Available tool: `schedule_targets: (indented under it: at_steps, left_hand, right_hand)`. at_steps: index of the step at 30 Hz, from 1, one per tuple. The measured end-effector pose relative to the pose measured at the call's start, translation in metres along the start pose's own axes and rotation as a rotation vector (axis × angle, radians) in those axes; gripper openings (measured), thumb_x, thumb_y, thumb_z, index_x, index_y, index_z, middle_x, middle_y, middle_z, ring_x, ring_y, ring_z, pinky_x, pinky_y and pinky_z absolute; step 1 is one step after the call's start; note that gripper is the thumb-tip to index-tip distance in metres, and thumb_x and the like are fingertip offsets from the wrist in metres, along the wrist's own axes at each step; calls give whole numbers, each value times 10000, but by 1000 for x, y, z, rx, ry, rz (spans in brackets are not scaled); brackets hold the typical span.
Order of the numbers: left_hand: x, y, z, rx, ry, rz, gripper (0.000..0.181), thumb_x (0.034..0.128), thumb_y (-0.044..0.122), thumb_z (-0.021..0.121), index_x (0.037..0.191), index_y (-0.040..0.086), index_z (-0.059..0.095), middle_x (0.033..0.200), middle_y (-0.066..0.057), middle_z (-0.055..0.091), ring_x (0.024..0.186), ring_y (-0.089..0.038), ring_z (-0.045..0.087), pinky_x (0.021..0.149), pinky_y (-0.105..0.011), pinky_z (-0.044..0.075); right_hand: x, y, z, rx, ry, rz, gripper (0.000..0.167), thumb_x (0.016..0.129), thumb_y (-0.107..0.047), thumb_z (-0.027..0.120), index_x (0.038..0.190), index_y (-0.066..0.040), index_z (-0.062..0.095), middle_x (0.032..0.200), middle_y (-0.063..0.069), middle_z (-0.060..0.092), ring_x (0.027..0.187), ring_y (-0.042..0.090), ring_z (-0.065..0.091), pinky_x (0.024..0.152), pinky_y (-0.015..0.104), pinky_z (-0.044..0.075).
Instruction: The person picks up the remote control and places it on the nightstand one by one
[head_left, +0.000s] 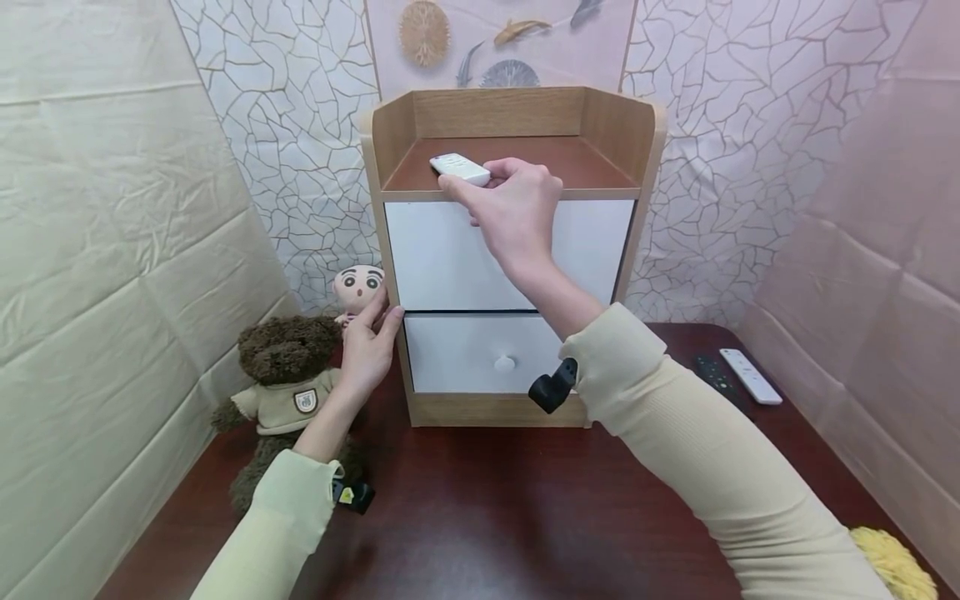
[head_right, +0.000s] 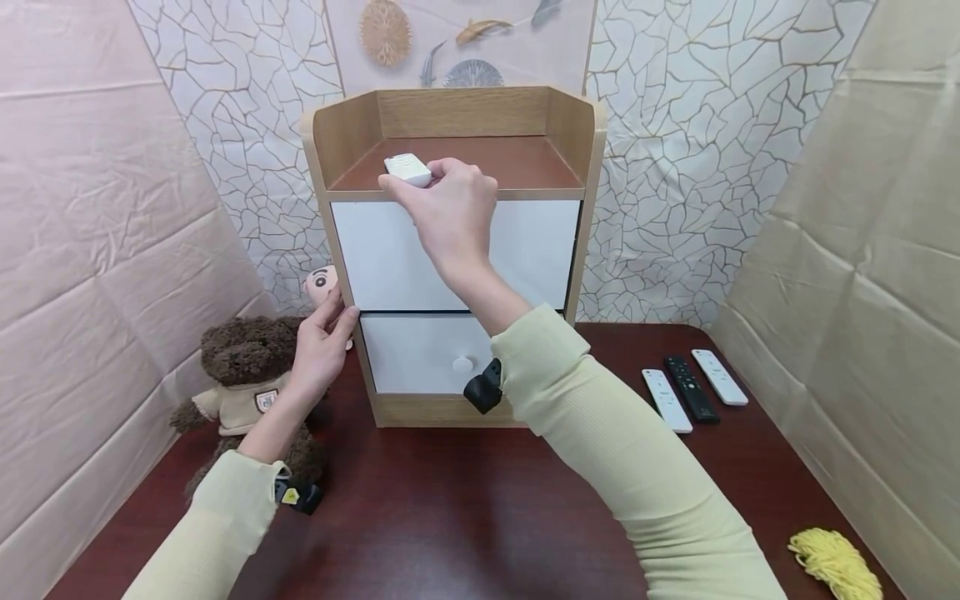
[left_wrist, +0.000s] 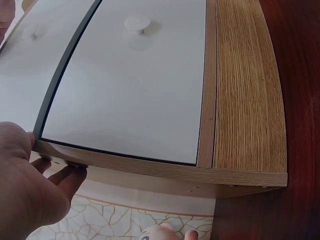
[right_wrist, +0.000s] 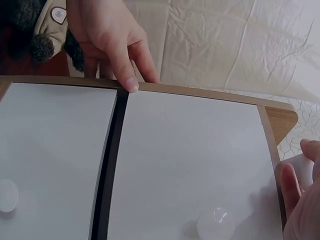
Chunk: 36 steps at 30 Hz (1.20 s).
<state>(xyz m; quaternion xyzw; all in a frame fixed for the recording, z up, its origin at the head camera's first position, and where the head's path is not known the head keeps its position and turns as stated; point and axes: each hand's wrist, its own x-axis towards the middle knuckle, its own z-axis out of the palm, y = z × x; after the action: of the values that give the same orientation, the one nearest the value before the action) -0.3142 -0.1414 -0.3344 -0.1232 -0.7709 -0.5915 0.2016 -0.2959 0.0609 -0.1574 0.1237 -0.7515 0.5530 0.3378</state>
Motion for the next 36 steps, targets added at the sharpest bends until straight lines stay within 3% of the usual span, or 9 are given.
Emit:
schedule_targets:
  at_steps: [7,14,22,36]
  left_hand:
    - [0,0,-2,0,-12,-8,551,1090,224,542,1588,64,368,1608,-147,368,1414,-324,451,1125,-384,450]
    - [0,-1,-2,-15,-16,4,562,1082,224,563,1589,77,370,1600,-147,381,1409,-312,459,1122,-377,453]
    - [0,-1,-3,-5,-20,-1,563,1082,230,563,1593,94,370,1602,-143,379,1405,-314,464,1121,-383,456]
    - [2,-4,-4,-24,-19,15,559,1079,209,571,1587,79,378,1586,-172,400,1393,-329,478,1108,-383,469]
  right_hand:
    - [1,-1,1,-2,-27,12,483,822,-310,890,1143,25,753,887,117,764,565,151,695,538,246,583]
    - [-3,-2,2,53,-93,-6,387,892,-255,837,1145,28,759,881,119,769,594,156,704,583,241,598]
    - [-1,-6,3,11,-143,20,407,937,-260,792,1215,31,732,939,116,777,603,148,707,598,242,596]
    - [11,-15,3,-84,-183,73,347,969,-233,751,1209,16,738,1007,110,776,613,173,709,597,234,599]
